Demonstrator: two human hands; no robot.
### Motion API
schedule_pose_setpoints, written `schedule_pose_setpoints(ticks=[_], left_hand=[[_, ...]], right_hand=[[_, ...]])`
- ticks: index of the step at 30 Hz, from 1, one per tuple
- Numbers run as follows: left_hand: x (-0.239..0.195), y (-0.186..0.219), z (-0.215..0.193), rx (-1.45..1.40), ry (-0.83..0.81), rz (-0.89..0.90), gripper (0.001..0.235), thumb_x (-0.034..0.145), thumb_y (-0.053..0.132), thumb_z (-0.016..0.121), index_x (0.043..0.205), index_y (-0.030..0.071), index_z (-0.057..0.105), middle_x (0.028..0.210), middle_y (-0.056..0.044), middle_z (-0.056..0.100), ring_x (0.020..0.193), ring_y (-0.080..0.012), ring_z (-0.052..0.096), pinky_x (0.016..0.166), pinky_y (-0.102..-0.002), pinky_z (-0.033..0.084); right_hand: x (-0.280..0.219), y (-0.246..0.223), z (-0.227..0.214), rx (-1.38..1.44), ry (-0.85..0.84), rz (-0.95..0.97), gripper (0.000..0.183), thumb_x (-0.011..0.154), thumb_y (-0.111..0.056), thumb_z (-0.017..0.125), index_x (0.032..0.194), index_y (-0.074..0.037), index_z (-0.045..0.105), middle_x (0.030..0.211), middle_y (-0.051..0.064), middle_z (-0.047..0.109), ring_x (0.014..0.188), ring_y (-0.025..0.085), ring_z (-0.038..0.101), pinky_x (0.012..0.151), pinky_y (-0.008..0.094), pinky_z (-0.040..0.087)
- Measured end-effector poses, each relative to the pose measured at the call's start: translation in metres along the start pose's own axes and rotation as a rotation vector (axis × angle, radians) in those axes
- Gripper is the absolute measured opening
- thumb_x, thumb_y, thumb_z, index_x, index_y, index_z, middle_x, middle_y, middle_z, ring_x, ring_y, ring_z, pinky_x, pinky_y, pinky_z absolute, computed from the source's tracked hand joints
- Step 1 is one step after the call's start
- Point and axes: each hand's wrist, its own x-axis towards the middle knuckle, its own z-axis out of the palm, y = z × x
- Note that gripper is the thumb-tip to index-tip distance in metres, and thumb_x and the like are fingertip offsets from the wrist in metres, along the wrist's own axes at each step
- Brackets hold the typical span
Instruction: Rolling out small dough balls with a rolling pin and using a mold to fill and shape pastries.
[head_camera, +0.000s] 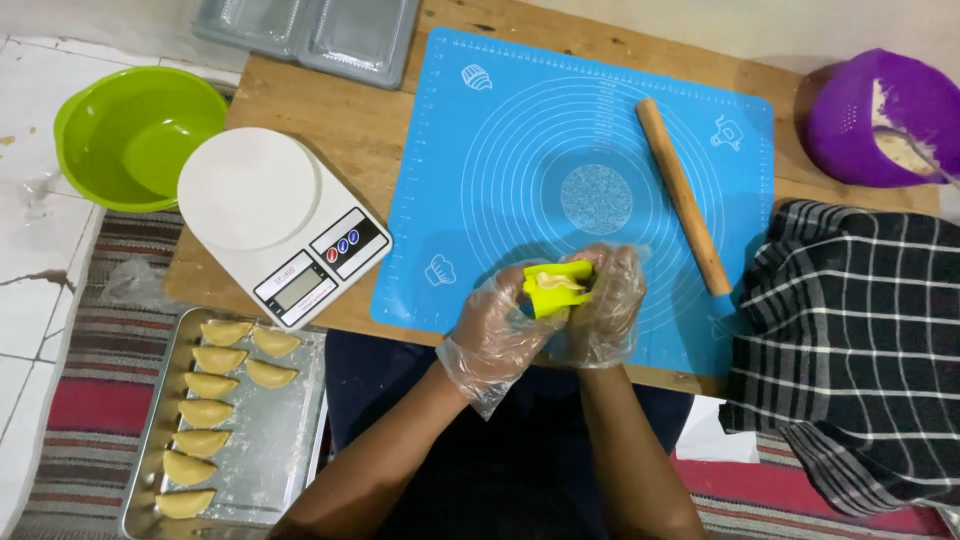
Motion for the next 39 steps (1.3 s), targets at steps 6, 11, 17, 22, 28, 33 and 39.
schedule_pose_setpoints(ticks=[6, 11, 17, 22, 28, 33, 39], left_hand=[[0.007, -0.004, 0.0, 0.069, 0.049, 0.03, 0.05, 0.067, 0.027, 0.095, 0.107, 0.008, 0.072, 0.096, -0.014, 0.077, 0.091, -0.0355, 0.075, 0.081, -0.044, 0.064], [0.014, 0.003, -0.002, 0.124, 0.014, -0.018, 0.051, 0.065, 0.029, 0.091, 0.108, 0.007, 0.072, 0.094, -0.017, 0.074, 0.094, -0.0402, 0.073, 0.081, -0.047, 0.064], [0.027, -0.003, 0.01, 0.199, 0.1, 0.075, 0.051, 0.064, 0.041, 0.09, 0.101, 0.012, 0.072, 0.083, -0.008, 0.075, 0.082, -0.0332, 0.075, 0.07, -0.043, 0.065], [0.033, -0.029, 0.022, 0.341, 0.367, 0.32, 0.037, 0.066, 0.045, 0.088, 0.085, 0.021, 0.068, 0.069, 0.005, 0.068, 0.068, -0.0214, 0.072, 0.06, -0.033, 0.061], [0.035, -0.051, 0.0, 0.435, -0.122, 0.27, 0.061, 0.084, 0.061, 0.064, 0.125, 0.016, 0.064, 0.109, -0.003, 0.077, 0.093, -0.0225, 0.075, 0.082, -0.035, 0.063], [0.039, -0.056, 0.007, 0.496, -0.177, 0.202, 0.071, 0.084, 0.068, 0.054, 0.132, 0.016, 0.054, 0.112, -0.005, 0.074, 0.087, -0.0201, 0.073, 0.071, -0.031, 0.063], [0.042, -0.047, 0.006, 0.317, -0.079, 0.169, 0.076, 0.075, 0.068, 0.055, 0.121, 0.008, 0.065, 0.096, -0.007, 0.077, 0.085, -0.0226, 0.074, 0.071, -0.033, 0.063]], right_hand=[[0.011, 0.007, 0.007, -0.043, 0.029, -0.002, 0.065, 0.11, -0.036, 0.027, 0.072, -0.002, 0.067, 0.061, 0.016, 0.058, 0.054, 0.023, 0.053, 0.056, 0.033, 0.047], [0.017, 0.017, 0.008, -0.076, 0.052, -0.062, 0.068, 0.11, -0.042, 0.025, 0.069, -0.005, 0.064, 0.061, 0.013, 0.056, 0.053, 0.022, 0.052, 0.054, 0.03, 0.044], [0.017, -0.002, 0.009, -0.46, 0.04, -0.256, 0.064, 0.111, -0.041, 0.025, 0.083, -0.007, 0.071, 0.071, 0.019, 0.053, 0.064, 0.04, 0.059, 0.063, 0.044, 0.051], [0.027, 0.025, 0.013, -0.311, 0.008, -0.311, 0.073, 0.108, -0.046, 0.009, 0.087, -0.01, 0.069, 0.071, 0.009, 0.056, 0.063, 0.023, 0.059, 0.061, 0.03, 0.05], [0.042, 0.007, 0.036, 0.192, 0.317, 0.282, 0.04, 0.084, -0.045, 0.043, 0.059, -0.014, 0.047, 0.058, 0.001, 0.04, 0.052, 0.015, 0.038, 0.052, 0.033, 0.032], [0.029, 0.033, 0.028, -0.041, 0.161, -0.262, 0.056, 0.104, -0.058, 0.027, 0.077, -0.013, 0.046, 0.066, 0.002, 0.038, 0.054, 0.015, 0.033, 0.059, 0.03, 0.039], [0.046, 0.062, 0.023, -0.675, 0.12, -1.263, 0.085, 0.112, -0.017, 0.076, 0.163, -0.013, 0.007, 0.101, 0.018, 0.06, 0.082, 0.025, 0.06, 0.081, 0.037, 0.054]])
